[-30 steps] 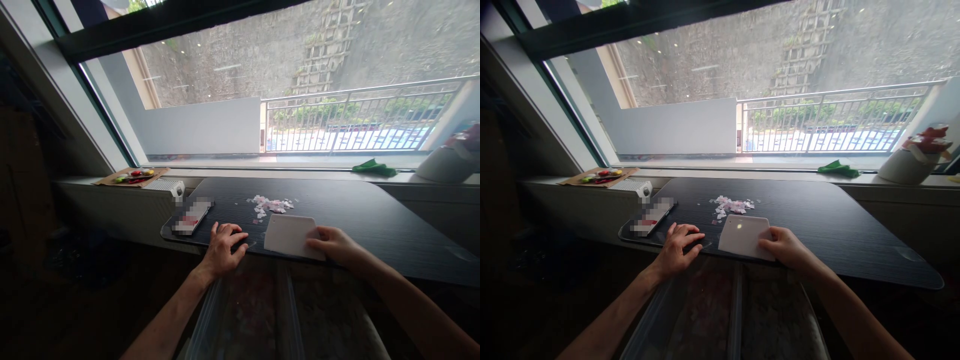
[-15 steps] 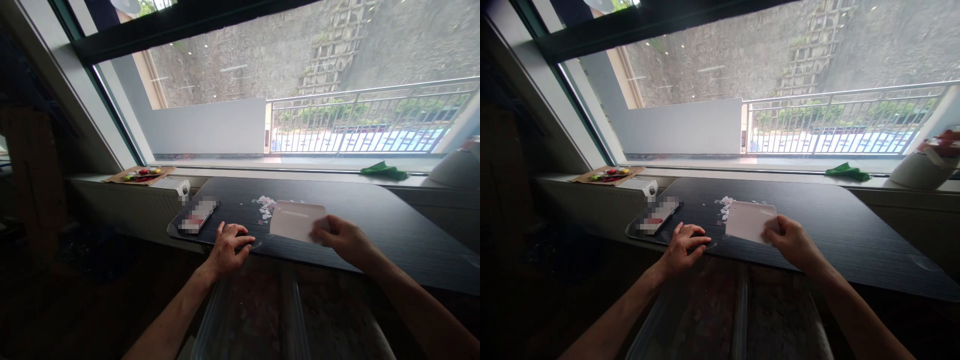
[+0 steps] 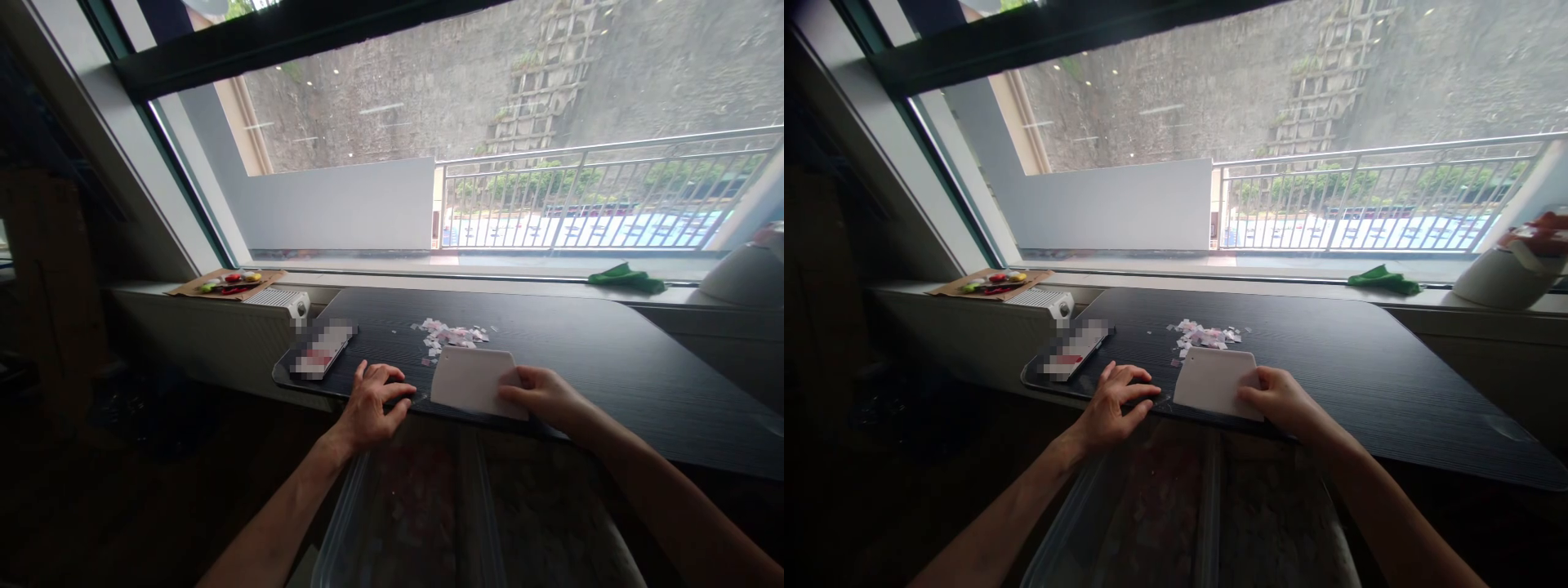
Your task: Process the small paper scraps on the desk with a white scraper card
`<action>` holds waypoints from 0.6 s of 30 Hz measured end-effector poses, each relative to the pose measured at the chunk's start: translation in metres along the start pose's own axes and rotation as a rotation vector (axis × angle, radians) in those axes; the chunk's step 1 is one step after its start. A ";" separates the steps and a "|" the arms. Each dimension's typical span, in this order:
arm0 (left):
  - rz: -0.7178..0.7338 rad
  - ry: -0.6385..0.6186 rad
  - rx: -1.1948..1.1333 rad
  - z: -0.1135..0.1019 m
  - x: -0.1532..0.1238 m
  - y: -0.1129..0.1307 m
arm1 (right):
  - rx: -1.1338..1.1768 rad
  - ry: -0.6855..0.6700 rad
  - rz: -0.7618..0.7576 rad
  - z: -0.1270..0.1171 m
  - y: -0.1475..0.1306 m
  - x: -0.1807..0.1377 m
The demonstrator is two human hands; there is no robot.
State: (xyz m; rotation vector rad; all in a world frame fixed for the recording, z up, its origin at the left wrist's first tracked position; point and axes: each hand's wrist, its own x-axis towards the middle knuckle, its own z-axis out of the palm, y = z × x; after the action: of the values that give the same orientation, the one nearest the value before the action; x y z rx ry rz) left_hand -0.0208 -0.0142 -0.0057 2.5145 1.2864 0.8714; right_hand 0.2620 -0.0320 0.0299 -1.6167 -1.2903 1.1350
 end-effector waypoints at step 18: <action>-0.018 -0.008 -0.017 0.001 0.000 0.000 | -0.678 0.148 -0.902 0.006 0.019 -0.075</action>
State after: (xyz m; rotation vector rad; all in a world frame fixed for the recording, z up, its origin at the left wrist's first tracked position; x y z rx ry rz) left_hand -0.0205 -0.0140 -0.0063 2.4877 1.2917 0.8641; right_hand 0.2552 -0.1094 0.0238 -1.2250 -2.1121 0.0138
